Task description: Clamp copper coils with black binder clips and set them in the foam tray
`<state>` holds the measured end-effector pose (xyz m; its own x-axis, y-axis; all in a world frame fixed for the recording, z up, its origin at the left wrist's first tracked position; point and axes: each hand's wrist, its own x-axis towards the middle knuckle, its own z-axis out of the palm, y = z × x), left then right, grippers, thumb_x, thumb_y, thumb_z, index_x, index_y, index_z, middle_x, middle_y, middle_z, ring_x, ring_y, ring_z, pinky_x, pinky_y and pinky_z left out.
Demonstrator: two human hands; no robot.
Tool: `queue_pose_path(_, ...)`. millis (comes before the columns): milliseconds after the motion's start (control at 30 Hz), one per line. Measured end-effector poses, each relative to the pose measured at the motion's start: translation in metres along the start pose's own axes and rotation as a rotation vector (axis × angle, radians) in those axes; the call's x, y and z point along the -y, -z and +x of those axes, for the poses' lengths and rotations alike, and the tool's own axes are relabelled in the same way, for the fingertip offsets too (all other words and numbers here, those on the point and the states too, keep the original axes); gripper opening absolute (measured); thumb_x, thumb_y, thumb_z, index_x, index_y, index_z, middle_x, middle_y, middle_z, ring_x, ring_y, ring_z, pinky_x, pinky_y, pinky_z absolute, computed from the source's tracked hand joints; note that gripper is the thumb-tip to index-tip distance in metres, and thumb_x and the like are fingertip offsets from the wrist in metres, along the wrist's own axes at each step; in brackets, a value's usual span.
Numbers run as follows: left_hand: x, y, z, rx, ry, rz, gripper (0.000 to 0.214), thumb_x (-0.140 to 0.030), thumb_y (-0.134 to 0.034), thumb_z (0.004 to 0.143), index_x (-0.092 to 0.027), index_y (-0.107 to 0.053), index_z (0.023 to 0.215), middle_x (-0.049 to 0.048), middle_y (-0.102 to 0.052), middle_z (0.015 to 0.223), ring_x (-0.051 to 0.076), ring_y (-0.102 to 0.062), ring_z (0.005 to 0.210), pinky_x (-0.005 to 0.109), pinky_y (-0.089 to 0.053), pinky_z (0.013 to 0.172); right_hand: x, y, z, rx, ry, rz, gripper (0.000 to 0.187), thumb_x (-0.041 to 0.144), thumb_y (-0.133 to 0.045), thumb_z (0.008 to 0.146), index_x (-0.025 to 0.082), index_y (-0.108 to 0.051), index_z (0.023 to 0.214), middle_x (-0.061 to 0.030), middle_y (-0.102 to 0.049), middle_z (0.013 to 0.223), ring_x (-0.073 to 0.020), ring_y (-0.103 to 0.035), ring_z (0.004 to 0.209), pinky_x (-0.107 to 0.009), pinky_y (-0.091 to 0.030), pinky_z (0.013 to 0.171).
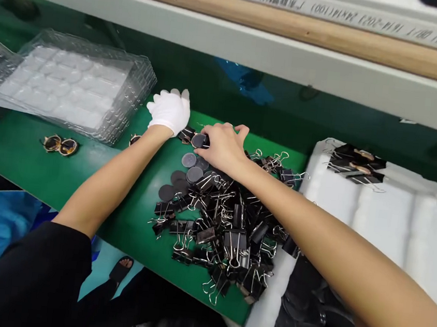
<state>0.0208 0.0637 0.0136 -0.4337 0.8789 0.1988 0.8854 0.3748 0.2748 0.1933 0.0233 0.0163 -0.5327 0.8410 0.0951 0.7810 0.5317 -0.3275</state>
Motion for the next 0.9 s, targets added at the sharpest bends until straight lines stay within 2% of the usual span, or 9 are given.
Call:
queue_pose_path(100, 0.001, -0.003, 0.002, -0.017, 0.041, -0.054, 0.046, -0.044, -0.038, 0.105, -0.014, -0.063, 0.129, 0.025, -0.06, 0.132, 0.043, -0.048, 0.133, 0.063, -0.035, 0.109, 0.002, -0.002, 0.0, 0.0, -0.013, 0.026, 0.027, 0.037, -0.082, 0.081, 0.024, -0.077, 0.105, -0.01, -0.072, 0.108, -0.0366, -0.058, 0.11, -0.047, -0.025, 0.091)
queue_pose_path(333, 0.002, -0.012, 0.006, -0.038, 0.037, -0.166, 0.041, -0.047, -0.045, 0.104, -0.013, -0.064, 0.12, 0.0239, -0.059, 0.132, 0.043, -0.046, 0.135, 0.064, -0.028, 0.112, 0.009, -0.004, 0.004, -0.029, -0.06, 0.077, 0.025, 0.033, -0.082, 0.078, 0.026, -0.078, 0.102, -0.0074, -0.072, 0.103, -0.036, -0.06, 0.104, -0.046, -0.027, 0.089)
queue_pose_path(500, 0.007, -0.024, 0.015, -0.109, 0.017, -0.205, 0.043, -0.051, -0.048, 0.104, -0.013, -0.066, 0.111, 0.0197, -0.064, 0.12, 0.041, -0.047, 0.133, 0.062, -0.03, 0.11, 0.009, -0.004, 0.004, -0.045, -0.07, 0.083, 0.025, 0.033, -0.079, 0.08, 0.025, -0.079, 0.104, -0.0086, -0.072, 0.102, -0.0368, -0.06, 0.101, -0.046, -0.029, 0.087)
queue_pose_path(600, 0.008, -0.028, 0.019, -0.125, 0.025, -0.255, 0.045, -0.054, -0.046, 0.104, -0.013, -0.066, 0.107, 0.0207, -0.064, 0.12, 0.043, -0.046, 0.133, 0.064, -0.028, 0.11, 0.007, -0.004, 0.004, -0.032, -0.054, 0.079, 0.027, 0.034, -0.08, 0.079, 0.024, -0.079, 0.105, -0.0097, -0.071, 0.104, -0.0379, -0.059, 0.102, -0.046, -0.03, 0.086)
queue_pose_path(767, 0.008, -0.027, 0.019, -0.102, 0.052, -0.287, 0.045, -0.056, -0.047, 0.102, -0.015, -0.066, 0.105, 0.0222, -0.065, 0.12, 0.044, -0.046, 0.134, 0.063, -0.029, 0.11, 0.004, -0.004, 0.001, -0.025, -0.019, 0.074, 0.032, 0.037, -0.08, 0.081, 0.025, -0.078, 0.111, -0.0106, -0.07, 0.108, -0.038, -0.059, 0.104, -0.046, -0.031, 0.086)
queue_pose_path(900, 0.006, -0.023, 0.015, -0.079, 0.069, -0.235, 0.047, -0.055, -0.041, 0.104, -0.015, -0.066, 0.108, 0.0221, -0.065, 0.121, 0.044, -0.049, 0.132, 0.063, -0.03, 0.108, 0.005, -0.006, -0.001, -0.049, -0.033, 0.078, 0.031, 0.035, -0.078, 0.083, 0.023, -0.078, 0.111, -0.0126, -0.069, 0.111, -0.0381, -0.058, 0.106, -0.045, -0.031, 0.086)
